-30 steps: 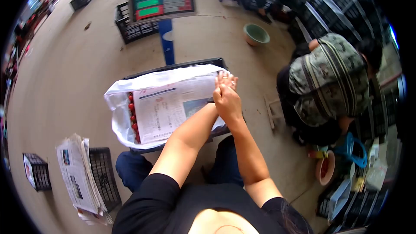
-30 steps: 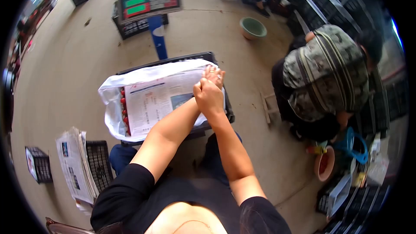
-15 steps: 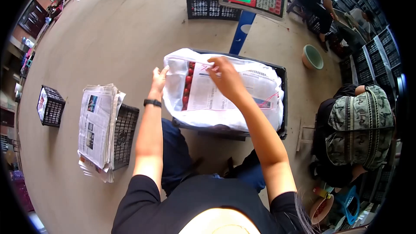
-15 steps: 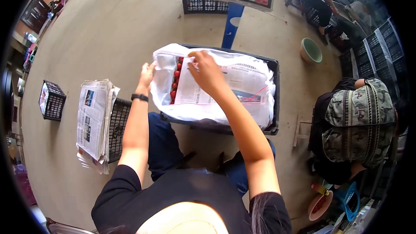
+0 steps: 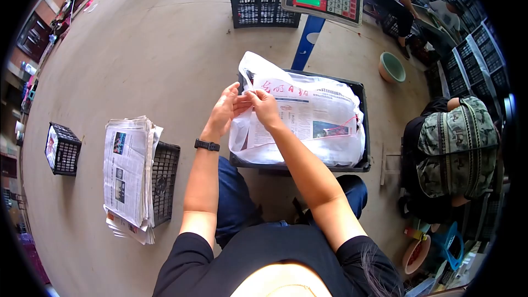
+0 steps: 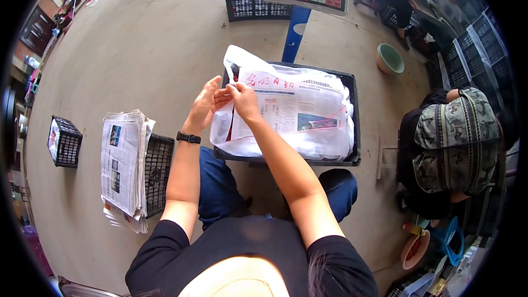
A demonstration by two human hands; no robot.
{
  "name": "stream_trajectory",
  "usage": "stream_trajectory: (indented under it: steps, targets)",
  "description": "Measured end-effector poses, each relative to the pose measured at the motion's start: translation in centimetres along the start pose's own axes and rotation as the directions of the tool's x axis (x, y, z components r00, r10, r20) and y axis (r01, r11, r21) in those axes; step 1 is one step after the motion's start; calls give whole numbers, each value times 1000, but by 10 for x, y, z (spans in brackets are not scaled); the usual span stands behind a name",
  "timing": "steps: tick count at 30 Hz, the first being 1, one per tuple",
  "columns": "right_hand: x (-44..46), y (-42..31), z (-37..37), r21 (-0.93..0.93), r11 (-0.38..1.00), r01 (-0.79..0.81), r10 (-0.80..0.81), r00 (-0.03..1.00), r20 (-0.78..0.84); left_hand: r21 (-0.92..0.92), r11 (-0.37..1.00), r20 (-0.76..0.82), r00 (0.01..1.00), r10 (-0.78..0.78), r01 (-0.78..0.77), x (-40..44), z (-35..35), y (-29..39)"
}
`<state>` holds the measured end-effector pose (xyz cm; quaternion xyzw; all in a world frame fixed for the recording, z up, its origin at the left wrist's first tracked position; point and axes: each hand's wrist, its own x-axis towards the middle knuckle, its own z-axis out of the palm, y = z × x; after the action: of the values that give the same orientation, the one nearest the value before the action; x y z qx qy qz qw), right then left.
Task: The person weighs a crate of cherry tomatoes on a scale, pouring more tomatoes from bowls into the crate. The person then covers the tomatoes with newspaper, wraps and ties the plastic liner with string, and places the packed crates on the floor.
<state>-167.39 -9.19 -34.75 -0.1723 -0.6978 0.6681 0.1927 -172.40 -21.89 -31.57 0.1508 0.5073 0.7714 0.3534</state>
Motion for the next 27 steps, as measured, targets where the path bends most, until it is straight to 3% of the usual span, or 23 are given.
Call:
stream_trajectory:
  steps: [2, 3, 4, 5, 6, 7, 8, 9, 11, 12, 15, 17, 19, 20, 22, 24, 25, 26, 27]
  targets:
    - [-2, 0, -19, -75, 997, -34, 33, 999, -12, 190, 982, -45, 998, 32, -23, 6, -4, -7]
    - [-6, -4, -29, -121, 991, -59, 58, 998, -10, 510, 841, -11, 976, 218, -183, 4, 1, -4]
    - [-9, -8, -36, -167, 982, -84, 83, 996, -10, 758, 576, 85, 922, 377, -306, 2, 8, -1]
    - [-12, -11, -42, -309, 951, 10, -25, 999, -43, 900, 225, 228, 844, 485, -373, 2, 14, 1]
    - [-18, -14, -46, -446, 890, 89, -129, 990, -60, 890, 278, 255, 900, 355, -361, 5, 22, -2]
    - [-19, -19, -50, -574, 802, 163, -243, 968, -64, 880, 220, 335, 878, 342, -421, 14, 25, -7]
    - [-20, -24, -50, -551, 816, 175, -235, 971, -40, 862, 162, 412, 851, 325, -480, 26, 26, -18]
    - [-20, -13, -49, -391, 916, 85, -99, 995, -16, 837, 105, 487, 819, 304, -537, 36, 26, -31]
    - [-32, -7, -41, -75, 997, 6, -5, 1000, 13, 845, 92, 452, 795, 404, -527, 46, 28, -54]
    - [-34, 6, -35, -209, 977, 48, -68, 994, -90, 865, 11, 458, 796, 395, -502, 43, 33, -55]
    - [-49, -15, -35, -448, 893, -45, 7, 996, -87, 855, -140, 501, 728, 467, -499, 43, 31, -70]
    - [-74, -53, -26, -372, 915, 157, -186, 982, -42, 947, -150, 322, 818, 478, -285, 77, -1, -102]
    - [-98, -99, -24, -322, 873, 367, -362, 929, 78, 908, -77, 373, 708, 600, -413, 65, 19, -72]
    - [-105, -112, -32, -358, 851, 384, -361, 923, 131, 919, -55, 354, 756, 551, -390, 57, 37, -55]
    - [-101, -109, -64, -315, 843, 436, -442, 895, 55, 901, -126, 422, 771, 477, -416, 44, 53, -38]
    - [-86, -100, -117, -195, 890, 412, -432, 899, -74, 822, -72, 546, 747, 381, -564, 25, 72, -19]
    - [-68, -85, -149, -58, 968, 244, -247, 968, -36, 744, -5, 625, 693, 358, -668, 22, 86, -13]
    - [-58, -95, -174, 106, 990, -96, 94, 995, 24, 755, 101, 617, 754, 225, -648, 24, 91, -18]
    - [-45, -82, -193, 130, 985, -110, 96, 990, 105, 767, 202, 606, 791, 84, -610, 27, 94, -22]
